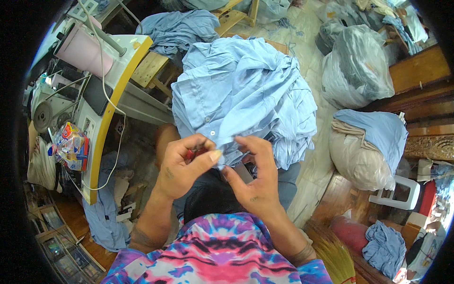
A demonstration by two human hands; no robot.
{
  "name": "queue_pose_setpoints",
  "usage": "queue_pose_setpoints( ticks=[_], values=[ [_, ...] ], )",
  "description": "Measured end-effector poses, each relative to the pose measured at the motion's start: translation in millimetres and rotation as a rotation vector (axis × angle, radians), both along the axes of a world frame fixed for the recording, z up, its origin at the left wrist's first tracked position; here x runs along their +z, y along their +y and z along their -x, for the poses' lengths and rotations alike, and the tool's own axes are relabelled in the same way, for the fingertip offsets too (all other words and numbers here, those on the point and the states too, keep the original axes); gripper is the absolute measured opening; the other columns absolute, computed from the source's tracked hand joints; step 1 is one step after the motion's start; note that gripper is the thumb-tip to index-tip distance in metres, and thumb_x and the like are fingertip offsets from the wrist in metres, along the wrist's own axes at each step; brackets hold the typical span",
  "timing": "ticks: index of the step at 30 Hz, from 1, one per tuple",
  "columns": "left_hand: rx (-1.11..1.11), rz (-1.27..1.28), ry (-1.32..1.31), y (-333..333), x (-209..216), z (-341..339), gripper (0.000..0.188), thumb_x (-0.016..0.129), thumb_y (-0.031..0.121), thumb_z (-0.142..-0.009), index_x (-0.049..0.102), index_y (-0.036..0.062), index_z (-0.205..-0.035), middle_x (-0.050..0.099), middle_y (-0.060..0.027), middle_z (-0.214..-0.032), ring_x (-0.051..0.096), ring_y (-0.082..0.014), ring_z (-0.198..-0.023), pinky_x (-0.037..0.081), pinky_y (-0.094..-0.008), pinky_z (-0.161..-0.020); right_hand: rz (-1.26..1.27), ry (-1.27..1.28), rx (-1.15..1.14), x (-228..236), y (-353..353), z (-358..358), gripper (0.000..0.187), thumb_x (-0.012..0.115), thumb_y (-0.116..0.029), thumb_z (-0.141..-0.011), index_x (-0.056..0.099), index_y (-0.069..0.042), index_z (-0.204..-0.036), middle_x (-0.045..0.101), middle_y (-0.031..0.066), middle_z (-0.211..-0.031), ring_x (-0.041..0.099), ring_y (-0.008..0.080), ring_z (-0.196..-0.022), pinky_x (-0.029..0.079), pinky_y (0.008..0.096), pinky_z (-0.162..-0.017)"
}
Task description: The person trims loose threads and checks tags on a pile of light blue button-down shirts using small shears.
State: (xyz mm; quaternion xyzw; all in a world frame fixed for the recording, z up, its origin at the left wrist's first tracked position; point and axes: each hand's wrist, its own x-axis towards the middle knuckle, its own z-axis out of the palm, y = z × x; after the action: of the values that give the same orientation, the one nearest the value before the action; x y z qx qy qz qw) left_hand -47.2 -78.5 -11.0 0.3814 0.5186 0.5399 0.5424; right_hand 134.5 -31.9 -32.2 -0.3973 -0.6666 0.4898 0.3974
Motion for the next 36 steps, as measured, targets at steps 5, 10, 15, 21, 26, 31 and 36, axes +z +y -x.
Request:
queue_pose_setpoints(
  ticks=[5, 10, 15, 21, 26, 31, 36],
  values=[
    [-0.010, -0.033, 0.133, 13, 30, 2, 0.021, 0.073, 0.010, -0.096, 0.072, 0.0001, -0.114, 0.058, 0.0056, -0.083, 0.046, 0.0009, -0.071, 0.034, -0.0179, -0.060, 0.527, 0.289, 0.033, 1, 1, -2, 0.022, 0.072, -0.006, -0.098, 0.069, 0.002, -0.118, 0.073, 0.0055, -0.103, 0.067, 0.0119, -0.092, 0.053, 0.0257, -0.080],
    [0.109, -0.159, 0.459, 7, 15, 6, 0.023, 0.083, 0.005, -0.084, 0.076, 0.0032, -0.106, 0.063, 0.0047, -0.089, 0.043, -0.0002, -0.067, 0.033, -0.0193, -0.058, 0.697, 0.520, 0.046, 2, -1, -3, 0.029, 0.065, -0.021, -0.105, 0.068, 0.002, -0.123, 0.074, 0.0095, -0.108, 0.070, 0.0152, -0.095, 0.058, 0.0311, -0.084],
    [0.100, -0.319, 0.535, 3, 13, -1, 0.020, 0.083, 0.004, -0.082, 0.078, 0.0070, -0.101, 0.069, -0.0033, -0.096, 0.060, -0.0099, -0.073, 0.046, -0.0249, -0.060, 0.829, 0.566, 0.076, 5, 5, -9, 0.037, 0.054, -0.031, -0.110, 0.067, 0.000, -0.126, 0.073, 0.0112, -0.110, 0.072, 0.0194, -0.097, 0.059, 0.0381, -0.086],
    [0.088, -0.335, 0.572, 23, 22, 14, 0.019, 0.078, 0.001, -0.086, 0.076, 0.0045, -0.104, 0.072, -0.0086, -0.101, 0.066, -0.0171, -0.082, 0.050, -0.0274, -0.067, 0.729, 0.636, 0.208, 32, 34, 4, 0.032, 0.058, -0.016, -0.105, 0.064, 0.000, -0.132, 0.071, 0.0107, -0.120, 0.066, 0.0179, -0.112, 0.056, 0.0365, -0.092],
    [0.190, -0.422, 0.649, 52, 67, 37, 0.015, 0.076, 0.003, -0.089, 0.075, 0.0006, -0.104, 0.072, -0.0057, -0.093, 0.062, -0.0112, -0.081, 0.048, -0.0256, -0.067, 0.043, 0.180, 0.126, 39, 62, -1, 0.033, 0.063, 0.000, -0.094, 0.067, 0.000, -0.127, 0.071, 0.0088, -0.118, 0.066, 0.0181, -0.109, 0.051, 0.0306, -0.087],
    [0.263, -0.254, 0.422, 96, 61, 48, 0.016, 0.079, 0.013, -0.092, 0.073, -0.0018, -0.096, 0.059, 0.0058, -0.078, 0.047, -0.0022, -0.069, 0.038, -0.0206, -0.059, -0.229, -0.246, 0.006, 23, 47, -7, 0.034, 0.075, -0.007, -0.088, 0.067, -0.003, -0.120, 0.071, 0.0111, -0.109, 0.067, 0.0198, -0.094, 0.052, 0.0318, -0.076],
    [0.279, -0.204, 0.483, 133, 7, 91, 0.024, 0.080, 0.019, -0.091, 0.073, -0.0032, -0.097, 0.060, 0.0051, -0.079, 0.050, -0.0031, -0.071, 0.043, -0.0214, -0.063, 0.281, -0.089, 0.033, 5, 36, 22, 0.047, 0.081, -0.019, -0.088, 0.065, 0.002, -0.126, 0.073, 0.0143, -0.108, 0.068, 0.0224, -0.072, 0.052, 0.0315, -0.067]
  ],
)
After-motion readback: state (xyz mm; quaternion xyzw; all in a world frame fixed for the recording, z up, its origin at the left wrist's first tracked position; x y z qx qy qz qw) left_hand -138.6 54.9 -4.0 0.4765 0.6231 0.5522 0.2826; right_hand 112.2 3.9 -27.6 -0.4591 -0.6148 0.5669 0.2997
